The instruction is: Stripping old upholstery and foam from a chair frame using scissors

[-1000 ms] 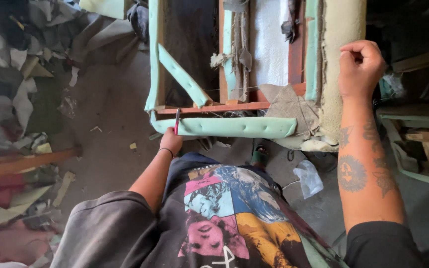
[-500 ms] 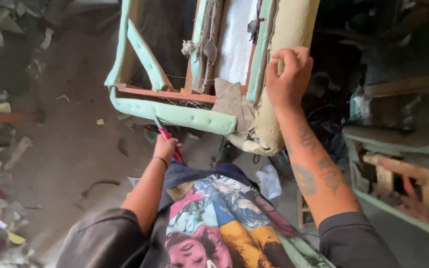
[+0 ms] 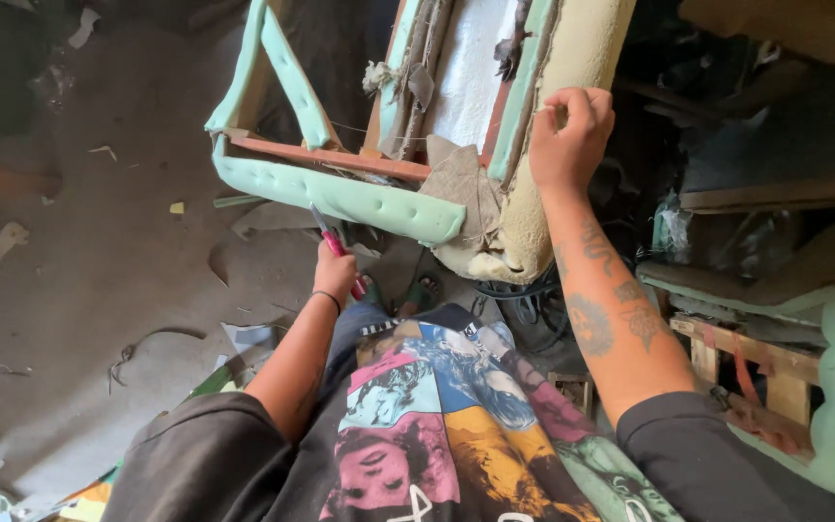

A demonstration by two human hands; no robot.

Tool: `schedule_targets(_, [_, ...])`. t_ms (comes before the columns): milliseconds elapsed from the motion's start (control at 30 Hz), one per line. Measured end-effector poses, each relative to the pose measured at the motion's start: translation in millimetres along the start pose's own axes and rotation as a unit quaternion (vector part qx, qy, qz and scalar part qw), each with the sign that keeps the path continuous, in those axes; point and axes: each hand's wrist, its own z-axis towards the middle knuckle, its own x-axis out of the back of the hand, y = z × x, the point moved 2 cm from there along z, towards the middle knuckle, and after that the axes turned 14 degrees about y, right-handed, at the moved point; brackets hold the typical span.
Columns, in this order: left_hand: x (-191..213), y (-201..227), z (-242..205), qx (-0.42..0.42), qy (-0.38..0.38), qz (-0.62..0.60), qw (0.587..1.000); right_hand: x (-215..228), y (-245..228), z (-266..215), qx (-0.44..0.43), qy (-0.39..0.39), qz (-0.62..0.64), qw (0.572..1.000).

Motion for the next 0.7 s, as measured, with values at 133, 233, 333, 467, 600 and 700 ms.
schedule_targets(133, [15.1, -10.1, 27.6, -0.073, 0.095, 0.189, 0.975, -7.9, 20.7, -1.7, 0.066, 0.036, 0.006, 0.997])
schedule_targets(233, [10.5, -38.1, 68.1, -0.108, 0.185, 0.274, 0.937, -20.5, 39.1, -4.6, 0.071, 0.044, -0.012, 0.996])
schedule_targets(333, [3.2, -57.1, 94.6, -0.113, 0.237, 0.286, 0.922, -20.0, 51.1, -10.0, 0.064, 0.034, -0.03, 0.997])
schedule_targets(467, [9.8, -30.9, 105.7, -0.095, 0.263, 0.262, 0.924, -9.9, 25.9, -1.8, 0.097, 0.016, -0.002, 0.995])
schedule_targets(600, [19.5, -32.4, 119.9, -0.202, 0.242, 0.329, 0.89, -9.7, 25.1, -2.1, 0.139, 0.008, -0.004, 0.99])
schedule_targets(700, [38.6, -17.0, 120.1, -0.236, 0.237, 0.369, 0.867, -15.3, 30.4, -0.4, 0.149, 0.01, -0.017, 0.989])
